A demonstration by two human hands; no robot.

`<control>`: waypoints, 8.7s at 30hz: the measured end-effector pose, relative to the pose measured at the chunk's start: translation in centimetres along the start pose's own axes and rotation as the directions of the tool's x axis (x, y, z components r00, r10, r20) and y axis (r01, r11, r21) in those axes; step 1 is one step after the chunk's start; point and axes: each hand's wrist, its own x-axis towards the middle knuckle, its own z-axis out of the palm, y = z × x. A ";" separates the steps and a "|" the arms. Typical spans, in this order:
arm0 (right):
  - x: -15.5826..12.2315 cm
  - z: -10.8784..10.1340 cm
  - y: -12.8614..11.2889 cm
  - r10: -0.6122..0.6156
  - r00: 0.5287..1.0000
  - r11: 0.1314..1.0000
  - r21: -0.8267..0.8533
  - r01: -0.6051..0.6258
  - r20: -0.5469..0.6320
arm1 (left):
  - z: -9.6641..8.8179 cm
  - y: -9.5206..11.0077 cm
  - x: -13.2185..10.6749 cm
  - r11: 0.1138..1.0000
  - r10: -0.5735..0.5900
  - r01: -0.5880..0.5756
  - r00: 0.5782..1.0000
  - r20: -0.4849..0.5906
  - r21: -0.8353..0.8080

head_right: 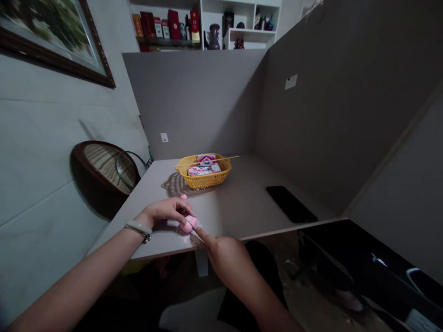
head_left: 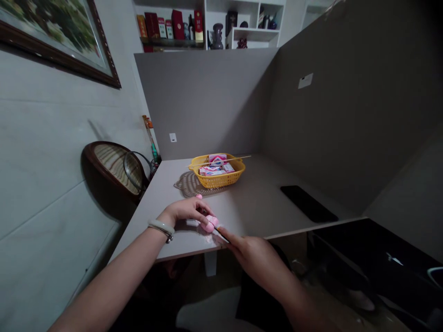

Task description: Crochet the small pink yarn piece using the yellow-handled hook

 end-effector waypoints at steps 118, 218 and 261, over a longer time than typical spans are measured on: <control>0.2 0.2 -0.4 0.028 0.999 0.997 0.067 -0.030 0.030 | 0.0 -0.7 0.2 0.999 0.032 -0.032 0.999 -0.004 -0.026; -0.9 -1.4 0.1 0.005 0.995 0.998 0.063 -0.011 0.102 | 0.0 -0.9 0.1 0.998 0.062 -0.062 0.998 0.032 -0.020; -1.6 2.5 -2.0 -0.047 0.998 0.990 0.130 0.052 -0.046 | 12.2 4.6 -5.8 0.893 0.029 0.358 0.557 -0.830 0.272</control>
